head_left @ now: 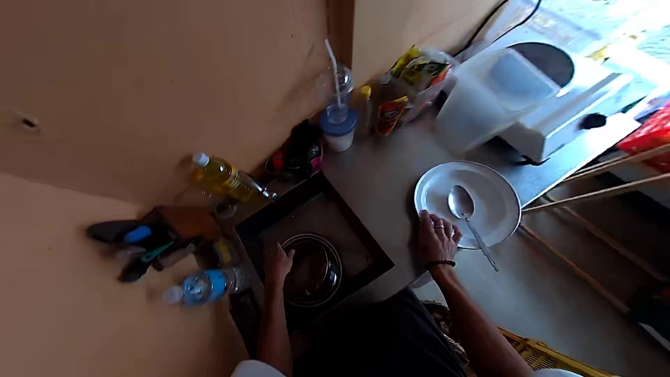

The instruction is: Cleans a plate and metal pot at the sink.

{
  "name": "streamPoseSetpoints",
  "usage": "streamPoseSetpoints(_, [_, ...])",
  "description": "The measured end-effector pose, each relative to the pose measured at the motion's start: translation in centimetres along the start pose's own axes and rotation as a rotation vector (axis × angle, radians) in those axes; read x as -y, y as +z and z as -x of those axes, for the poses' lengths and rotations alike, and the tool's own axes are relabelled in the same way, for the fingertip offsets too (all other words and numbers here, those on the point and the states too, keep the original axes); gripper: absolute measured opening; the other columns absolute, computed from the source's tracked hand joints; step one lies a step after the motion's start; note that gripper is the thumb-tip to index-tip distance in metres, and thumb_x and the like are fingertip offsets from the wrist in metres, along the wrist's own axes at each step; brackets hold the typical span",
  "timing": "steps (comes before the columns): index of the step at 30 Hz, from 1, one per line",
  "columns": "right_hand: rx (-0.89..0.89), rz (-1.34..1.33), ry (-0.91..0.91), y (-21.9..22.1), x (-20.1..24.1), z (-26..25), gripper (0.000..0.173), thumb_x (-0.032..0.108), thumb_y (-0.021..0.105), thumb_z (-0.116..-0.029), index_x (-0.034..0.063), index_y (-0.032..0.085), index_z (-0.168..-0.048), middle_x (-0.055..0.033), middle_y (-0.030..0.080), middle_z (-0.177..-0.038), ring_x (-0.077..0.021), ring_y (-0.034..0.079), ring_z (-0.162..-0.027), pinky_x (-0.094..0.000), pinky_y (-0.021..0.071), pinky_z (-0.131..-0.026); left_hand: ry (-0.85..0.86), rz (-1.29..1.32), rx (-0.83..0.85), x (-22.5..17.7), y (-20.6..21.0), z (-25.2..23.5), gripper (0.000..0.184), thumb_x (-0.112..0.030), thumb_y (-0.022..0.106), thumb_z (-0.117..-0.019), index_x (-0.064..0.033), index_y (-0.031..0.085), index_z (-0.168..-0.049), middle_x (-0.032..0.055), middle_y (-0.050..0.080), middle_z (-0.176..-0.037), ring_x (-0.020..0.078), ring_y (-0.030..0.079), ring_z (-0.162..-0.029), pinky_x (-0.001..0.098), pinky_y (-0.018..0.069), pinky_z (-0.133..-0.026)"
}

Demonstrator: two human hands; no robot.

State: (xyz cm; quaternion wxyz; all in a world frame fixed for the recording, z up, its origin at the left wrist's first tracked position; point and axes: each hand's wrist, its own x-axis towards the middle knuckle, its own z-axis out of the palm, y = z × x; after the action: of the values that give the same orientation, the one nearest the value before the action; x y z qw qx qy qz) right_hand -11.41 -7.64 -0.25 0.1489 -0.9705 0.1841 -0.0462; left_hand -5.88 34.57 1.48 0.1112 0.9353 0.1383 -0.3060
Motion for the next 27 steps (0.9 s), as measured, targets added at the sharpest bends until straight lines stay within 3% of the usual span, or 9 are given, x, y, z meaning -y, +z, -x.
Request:
streamPoseSetpoints(2, [-0.024, 0.013, -0.022, 0.2, 0.0, -0.2, 0.045, 0.025, 0.038, -0.1094, 0.0106, 0.056, -0.148, -0.0202, 0.06, -0.144, -0.0412, 0.052, -0.138, -0.0608, 0.0297, -0.119, 0.054, 0.069, -0.046, 2.4, 2.7, -2.0, 0.067, -0.046, 0.049, -0.1056, -0.0012, 0.039, -0.154, 0.027, 0.046, -0.151, 0.043, 0.043, -0.142, 0.058, 0.0356, -0.116])
streamPoseSetpoints(5, [-0.029, 0.025, -0.029, 0.4, 0.4, -0.2, 0.044, 0.023, 0.037, -0.1098, 0.0082, 0.057, -0.147, -0.0217, 0.06, -0.143, -0.0428, 0.053, -0.136, -0.0596, 0.033, -0.117, 0.113, 0.188, -0.1, 3.8, 4.0, -4.1, 0.055, -0.034, 0.053, -0.106, 0.0017, 0.046, -0.147, 0.0267, 0.054, -0.144, 0.041, 0.053, -0.134, 0.0547, 0.0419, -0.112])
streamPoseSetpoints(7, [-0.013, 0.035, -0.022, 0.1, 0.4, -0.2, 0.044, 0.023, 0.037, -0.1095, 0.0088, 0.057, -0.147, -0.0214, 0.06, -0.142, -0.0422, 0.054, -0.135, -0.0591, 0.0338, -0.117, 0.067, 0.274, -0.134, 3.7, 4.5, -4.9, 0.047, -0.025, 0.052, -0.1064, 0.0066, 0.049, -0.141, 0.0286, 0.057, -0.137, 0.0414, 0.056, -0.129, 0.0536, 0.0437, -0.11])
streamPoseSetpoints(9, [0.009, 0.038, -0.003, 0.1, 0.5, -0.3, 0.045, 0.025, 0.036, -0.1098, 0.0105, 0.056, -0.148, -0.0201, 0.059, -0.144, -0.0401, 0.053, -0.137, -0.058, 0.0332, -0.118, 0.001, 0.305, -0.158, 3.5, 4.3, -5.4, 0.047, -0.027, 0.052, -0.1068, 0.0082, 0.049, -0.139, 0.0289, 0.06, -0.133, 0.0415, 0.058, -0.127, 0.0542, 0.0448, -0.109])
streamPoseSetpoints(14, [-0.008, 0.037, 0.0, 0.2, 0.8, -0.4, 0.044, 0.023, 0.038, -0.1091, 0.0102, 0.056, -0.148, -0.021, 0.06, -0.142, -0.0405, 0.054, -0.135, -0.058, 0.0341, -0.117, -0.124, 0.335, -0.199, 2.9, 3.9, -5.9, 0.046, -0.03, 0.048, -0.1085, 0.0071, 0.055, -0.135, 0.0288, 0.061, -0.131, 0.0415, 0.056, -0.129, 0.0545, 0.0427, -0.109])
streamPoseSetpoints(17, [-0.013, 0.035, -0.004, 0.3, 0.5, -0.2, 0.044, 0.022, 0.038, -0.1094, 0.0099, 0.055, -0.148, -0.0207, 0.06, -0.143, -0.0413, 0.053, -0.135, -0.0575, 0.0352, -0.116, -0.269, 0.44, -0.251, 2.5, 3.3, -6.2, 0.044, -0.031, 0.047, -0.1088, 0.0058, 0.057, -0.131, 0.0285, 0.063, -0.127, 0.0413, 0.059, -0.124, 0.0552, 0.046, -0.105])
streamPoseSetpoints(22, [-0.013, 0.05, 0.004, 0.8, 0.6, -0.4, 0.045, 0.023, 0.037, -0.1096, 0.0094, 0.054, -0.149, -0.0206, 0.059, -0.144, -0.04, 0.053, -0.136, -0.0568, 0.0358, -0.116, -0.413, 0.724, -0.302, 2.0, 4.4, -7.7, 0.046, -0.033, 0.043, -0.1102, 0.0022, 0.052, -0.14, 0.0282, 0.059, -0.136, 0.0407, 0.056, -0.129, 0.0547, 0.0455, -0.106])
streamPoseSetpoints(27, [-0.053, 0.055, -0.058, 1.0, 0.0, -0.4, 0.044, 0.023, 0.037, -0.1095, 0.0077, 0.059, -0.144, -0.0202, 0.063, -0.139, -0.0404, 0.057, -0.132, -0.0556, 0.0389, -0.114, -0.612, 1.039, -0.362, -0.6, 6.3, -5.6, 0.051, -0.034, 0.042, -0.1107, 0.0029, 0.044, -0.146, 0.0302, 0.054, -0.14, 0.0414, 0.054, -0.13, 0.0546, 0.0467, -0.104])
